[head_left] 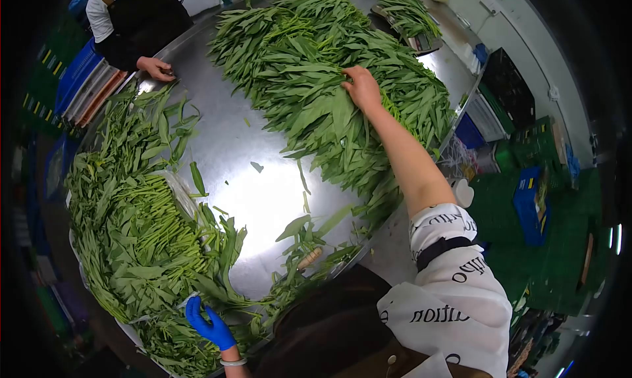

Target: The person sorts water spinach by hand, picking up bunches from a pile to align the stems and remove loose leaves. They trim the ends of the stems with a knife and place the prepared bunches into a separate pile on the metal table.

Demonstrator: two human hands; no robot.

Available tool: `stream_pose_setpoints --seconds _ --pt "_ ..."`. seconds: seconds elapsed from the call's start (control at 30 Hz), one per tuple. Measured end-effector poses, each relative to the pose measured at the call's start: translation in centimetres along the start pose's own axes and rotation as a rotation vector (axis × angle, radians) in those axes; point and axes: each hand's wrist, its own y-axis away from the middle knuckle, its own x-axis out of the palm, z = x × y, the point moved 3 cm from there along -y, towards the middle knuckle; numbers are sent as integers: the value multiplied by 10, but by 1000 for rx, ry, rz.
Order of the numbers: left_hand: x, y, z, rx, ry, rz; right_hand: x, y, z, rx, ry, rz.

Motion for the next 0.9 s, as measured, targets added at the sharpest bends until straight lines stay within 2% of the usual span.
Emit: stream_pose_setpoints --seconds 0.1,0.2,0.3,0.4,0.47,0.53,0.6,0.63,0.67,0.7,0.73,0.77,0.8,0.83,0.9 --pt "4 -4 -2 -28 15 29 15 -7 -3 -82 124 109" --pt "5 -5 11 -48 3 24 13 -10 -12 -44 31 38" --pt "10 -6 19 -166 59 10 -8 -10 -25 42 -224 -195" --pt "14 -13 9 -180 88 20 -51 -15 -17 265 -485 -529" --pt "18 -15 6 -143 111 31 -59 -13 -11 291 -576 -449" --pt "23 -22 3 -112 123 27 -83 -11 23 295 -690 -424" --pt "24 -25 -3 -106 117 24 -116 3 81 148 -925 -447" --pt "25 -26 -5 -120 139 10 -125 17 111 105 -990 -391" --pt "26 -28 -5 -134 159 -5 -131 38 138 -6 -881 -356" --pt "25 -29 -4 -144 179 -19 -125 66 159 -68 -855 -191" --pt "27 -30 -2 -143 170 -25 -128 91 189 -310 -771 -46" --pt "27 -33 -4 -141 191 -37 -98 125 209 -519 -706 55" --pt "27 -36 -8 -139 213 -47 -95 150 241 -608 -788 580" --pt "27 -39 -11 -137 233 -57 -85 177 262 -842 -909 677" --pt "21 -46 -19 -117 193 -76 -82 229 267 -884 -932 771"
